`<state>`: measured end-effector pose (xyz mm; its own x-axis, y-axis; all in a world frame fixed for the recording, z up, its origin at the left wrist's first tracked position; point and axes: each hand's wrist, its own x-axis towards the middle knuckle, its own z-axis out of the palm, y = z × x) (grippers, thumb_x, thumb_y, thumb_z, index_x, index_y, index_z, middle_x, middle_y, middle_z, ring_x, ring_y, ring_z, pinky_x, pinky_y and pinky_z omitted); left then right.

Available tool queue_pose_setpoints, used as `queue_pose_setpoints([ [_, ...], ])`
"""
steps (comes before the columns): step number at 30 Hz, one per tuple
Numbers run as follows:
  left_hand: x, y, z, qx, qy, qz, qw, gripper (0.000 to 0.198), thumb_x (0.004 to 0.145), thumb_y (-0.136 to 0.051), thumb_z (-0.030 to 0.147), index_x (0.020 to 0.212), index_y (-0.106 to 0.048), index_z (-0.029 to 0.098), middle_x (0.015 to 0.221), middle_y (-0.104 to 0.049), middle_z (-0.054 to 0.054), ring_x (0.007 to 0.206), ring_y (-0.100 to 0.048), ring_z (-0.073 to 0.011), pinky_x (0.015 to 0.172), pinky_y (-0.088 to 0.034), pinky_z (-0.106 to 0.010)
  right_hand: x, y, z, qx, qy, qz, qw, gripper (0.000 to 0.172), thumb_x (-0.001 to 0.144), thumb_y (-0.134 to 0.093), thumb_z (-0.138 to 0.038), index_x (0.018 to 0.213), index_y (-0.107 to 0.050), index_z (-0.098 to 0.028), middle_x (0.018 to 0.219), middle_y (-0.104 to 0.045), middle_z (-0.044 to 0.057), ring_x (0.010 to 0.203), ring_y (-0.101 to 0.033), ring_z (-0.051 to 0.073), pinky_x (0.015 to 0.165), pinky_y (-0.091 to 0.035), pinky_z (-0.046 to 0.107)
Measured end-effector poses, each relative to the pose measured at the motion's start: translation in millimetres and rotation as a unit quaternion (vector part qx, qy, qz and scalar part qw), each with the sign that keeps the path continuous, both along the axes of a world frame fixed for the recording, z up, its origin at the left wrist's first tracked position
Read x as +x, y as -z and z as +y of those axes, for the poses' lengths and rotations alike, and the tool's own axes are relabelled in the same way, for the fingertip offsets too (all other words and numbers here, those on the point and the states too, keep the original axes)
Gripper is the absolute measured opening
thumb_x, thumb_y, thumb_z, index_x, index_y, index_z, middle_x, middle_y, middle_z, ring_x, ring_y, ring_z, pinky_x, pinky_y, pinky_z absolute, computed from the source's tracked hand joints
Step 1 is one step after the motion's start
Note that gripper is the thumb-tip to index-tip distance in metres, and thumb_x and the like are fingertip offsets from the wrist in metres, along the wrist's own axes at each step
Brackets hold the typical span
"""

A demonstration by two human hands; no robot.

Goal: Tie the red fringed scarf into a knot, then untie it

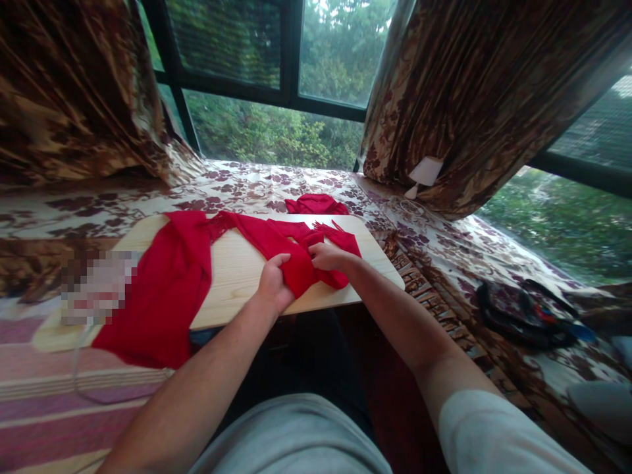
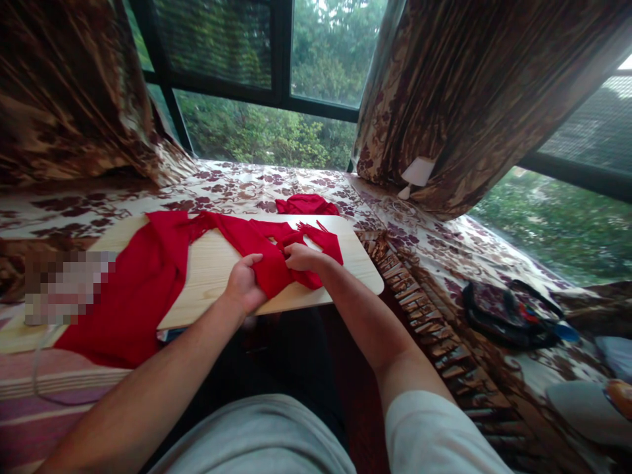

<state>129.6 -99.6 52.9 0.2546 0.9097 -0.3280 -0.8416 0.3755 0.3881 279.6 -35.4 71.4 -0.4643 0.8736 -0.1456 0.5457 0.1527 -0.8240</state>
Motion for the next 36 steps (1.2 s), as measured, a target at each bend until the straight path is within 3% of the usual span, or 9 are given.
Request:
queue_pose_setpoints([
  [3,0.4,1.5,1.4,-0.009,-0.026,0.004,1.000,0.034,0.072,-0.055,0.018,0.102,-0.067,0.009,0.090,-0.073,-0.014,0.075,-0.070,-0.0261,0.073,-0.060,-0.041,1.3,1.6,-2.5,0.059,0.057,-0.040,0.996,0.017,0.062,-0.070,-0.013,0.077,-0.063,-0.018,0.069,-0.064,-0.002,0.064,-0.052,0.013,0.055,-0.038,0.022],
  [7,0.3,-0.3,1.4,-0.002,-0.048,-0.005,0.999,0.033,0.072,-0.055,0.020,0.101,-0.067,0.010,0.091,-0.073,-0.013,0.078,-0.070,-0.0266,0.075,-0.059,-0.041,1.6,3.8,-8.1,0.143,0.098,0.053,0.983,0.014,0.074,-0.067,-0.028,0.079,-0.058,-0.018,0.075,-0.058,-0.002,0.070,-0.049,0.012,0.061,-0.038,0.022],
  [14,4.3,-4.4,-1.6,-0.012,-0.080,-0.002,0.997,0.029,0.073,-0.055,0.022,0.096,-0.068,0.012,0.090,-0.073,-0.012,0.077,-0.069,-0.0253,0.073,-0.058,-0.039,10.6,-1.7,-19.3,-0.036,-0.038,0.117,0.992,0.044,0.081,-0.064,-0.061,0.074,-0.063,-0.017,0.070,-0.059,-0.001,0.064,-0.050,0.011,0.059,-0.039,0.022],
  [19,2.7,-8.8,-2.9,0.006,-0.072,-0.001,0.997,0.032,0.071,-0.054,0.024,0.098,-0.067,0.012,0.089,-0.072,-0.012,0.081,-0.069,-0.0280,0.073,-0.058,-0.040,20.3,-0.1,-13.4,-0.018,-0.093,0.018,0.995,0.035,0.069,-0.079,-0.047,0.073,-0.066,-0.015,0.066,-0.057,-0.004,0.060,-0.046,0.009,0.055,-0.035,0.021],
  [26,-3.8,-11.4,2.8,0.035,-0.132,-0.003,0.991,0.036,0.051,-0.049,0.009,0.084,-0.060,0.017,0.079,-0.066,-0.007,0.082,-0.067,-0.0256,0.077,-0.057,-0.038,32.3,-7.8,-12.9,-0.065,-0.089,0.067,0.992,0.035,0.070,-0.076,-0.045,0.082,-0.071,-0.013,0.070,-0.063,-0.001,0.065,-0.053,0.012,0.061,-0.040,0.023],
  [29,-4.3,-7.5,7.1,0.001,-0.170,0.066,0.983,0.037,0.043,-0.045,0.000,0.075,-0.049,0.019,0.070,-0.058,0.000,0.069,-0.062,-0.0180,0.069,-0.055,-0.030,33.2,-9.6,-11.7,-0.025,-0.063,0.113,0.991,0.033,0.071,-0.074,-0.044,0.085,-0.071,-0.014,0.079,-0.066,0.001,0.074,-0.057,0.015,0.069,-0.044,0.026],
  [32,-1.2,1.2,10.7,-0.008,-0.211,0.159,0.964,0.040,0.045,-0.044,-0.007,0.075,-0.043,0.020,0.067,-0.052,0.005,0.059,-0.056,-0.0118,0.060,-0.051,-0.022,30.6,-7.2,-7.5,0.099,-0.021,0.090,0.991,0.024,0.071,-0.072,-0.038,0.080,-0.070,-0.016,0.087,-0.066,0.002,0.084,-0.057,0.017,0.077,-0.044,0.028],
  [34,2.2,7.1,12.7,0.006,-0.219,0.195,0.956,0.042,0.048,-0.048,-0.009,0.079,-0.046,0.020,0.069,-0.056,0.006,0.060,-0.058,-0.0116,0.059,-0.051,-0.021,28.3,-4.6,-5.5,0.184,0.010,0.028,0.983,0.020,0.072,-0.071,-0.035,0.067,-0.064,-0.017,0.079,-0.061,0.000,0.079,-0.053,0.015,0.074,-0.041,0.027],
  [36,5.4,10.1,13.9,0.016,-0.177,0.204,0.963,0.039,0.053,-0.054,-0.008,0.081,-0.051,0.020,0.070,-0.059,0.004,0.062,-0.061,-0.0134,0.058,-0.052,-0.022,26.1,-2.3,-5.7,0.203,0.016,-0.023,0.979,0.027,0.074,-0.069,-0.035,0.059,-0.053,-0.018,0.066,-0.050,-0.003,0.068,-0.044,0.012,0.066,-0.036,0.026],
])
